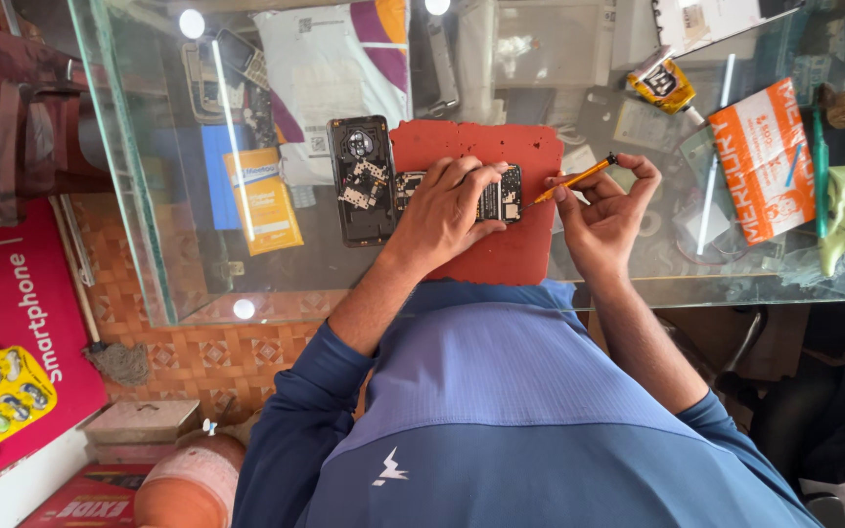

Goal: The person uses a screwdriver to remove screws from a disassembled smartphone placed on a red mat. They detach and reattach internal components, including the motherboard and battery, and handle the phone's back cover and camera module.

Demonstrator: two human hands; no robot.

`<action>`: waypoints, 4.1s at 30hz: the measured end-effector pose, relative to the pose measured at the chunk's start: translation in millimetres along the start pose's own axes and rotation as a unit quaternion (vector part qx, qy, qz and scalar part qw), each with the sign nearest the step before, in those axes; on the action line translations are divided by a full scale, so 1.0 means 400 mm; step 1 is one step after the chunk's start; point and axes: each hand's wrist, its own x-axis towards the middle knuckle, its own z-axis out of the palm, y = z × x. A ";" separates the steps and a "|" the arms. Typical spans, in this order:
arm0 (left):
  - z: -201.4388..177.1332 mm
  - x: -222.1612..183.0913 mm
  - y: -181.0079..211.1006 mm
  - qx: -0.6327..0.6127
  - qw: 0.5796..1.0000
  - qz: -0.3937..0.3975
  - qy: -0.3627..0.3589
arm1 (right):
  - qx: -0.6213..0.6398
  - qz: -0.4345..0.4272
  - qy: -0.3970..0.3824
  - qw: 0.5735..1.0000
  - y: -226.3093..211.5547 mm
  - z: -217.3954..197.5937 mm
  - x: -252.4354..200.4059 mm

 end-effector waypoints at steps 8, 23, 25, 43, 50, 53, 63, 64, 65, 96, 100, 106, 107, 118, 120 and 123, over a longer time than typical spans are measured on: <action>-0.067 -0.064 -0.050 -0.006 1.000 0.002 -0.001 | -0.017 -0.040 -0.002 0.999 0.001 0.103 -0.010; -0.048 -0.086 -0.057 0.055 0.998 0.042 -0.006 | -0.218 -0.233 0.040 0.947 0.030 0.223 -0.104; -0.047 -0.077 -0.065 0.054 0.997 0.049 -0.005 | -0.226 -0.239 0.045 0.943 0.027 0.222 -0.104; -0.045 -0.077 -0.053 0.056 0.997 0.040 -0.018 | -0.229 -0.219 0.038 0.948 0.040 0.203 -0.155; -0.043 -0.078 -0.052 0.046 0.998 0.032 -0.003 | -0.280 -0.256 0.010 0.925 0.031 0.199 -0.141; -0.042 -0.080 -0.053 0.042 0.999 0.029 -0.004 | -0.293 -0.262 0.009 0.919 0.028 0.195 -0.141; -0.018 -0.092 -0.060 0.034 0.999 0.021 0.014 | -0.256 -0.265 -0.011 0.930 0.042 0.180 -0.134; -0.016 -0.093 -0.060 0.037 0.999 0.020 0.015 | -0.256 -0.264 -0.010 0.930 0.044 0.180 -0.135; -0.014 -0.094 -0.060 0.039 0.999 0.019 0.016 | -0.257 -0.264 -0.010 0.930 0.045 0.179 -0.135; -0.041 -0.084 -0.056 0.011 1.000 0.017 0.007 | -0.343 -0.264 0.035 0.901 0.009 0.201 -0.104; -0.073 -0.085 -0.066 0.018 0.998 0.057 0.021 | -0.336 -0.231 0.018 0.913 -0.022 0.160 -0.070; -0.183 -0.168 -0.095 0.001 0.987 -0.039 0.154 | -0.546 -0.105 0.043 0.830 -0.058 -0.031 0.028; -0.201 -0.186 -0.104 0.002 0.979 -0.075 0.190 | -0.580 -0.116 0.050 0.805 -0.051 -0.052 0.029; -0.291 -0.267 -0.147 0.103 0.967 -0.177 0.149 | -0.505 -0.174 -0.051 0.844 -0.125 0.098 0.024; -0.294 -0.258 -0.148 0.119 0.967 -0.204 0.100 | -0.474 -0.172 -0.143 0.852 -0.135 0.146 0.022; -0.296 -0.246 -0.160 0.124 0.967 -0.214 0.065 | -0.479 -0.198 -0.233 0.823 -0.134 0.204 0.030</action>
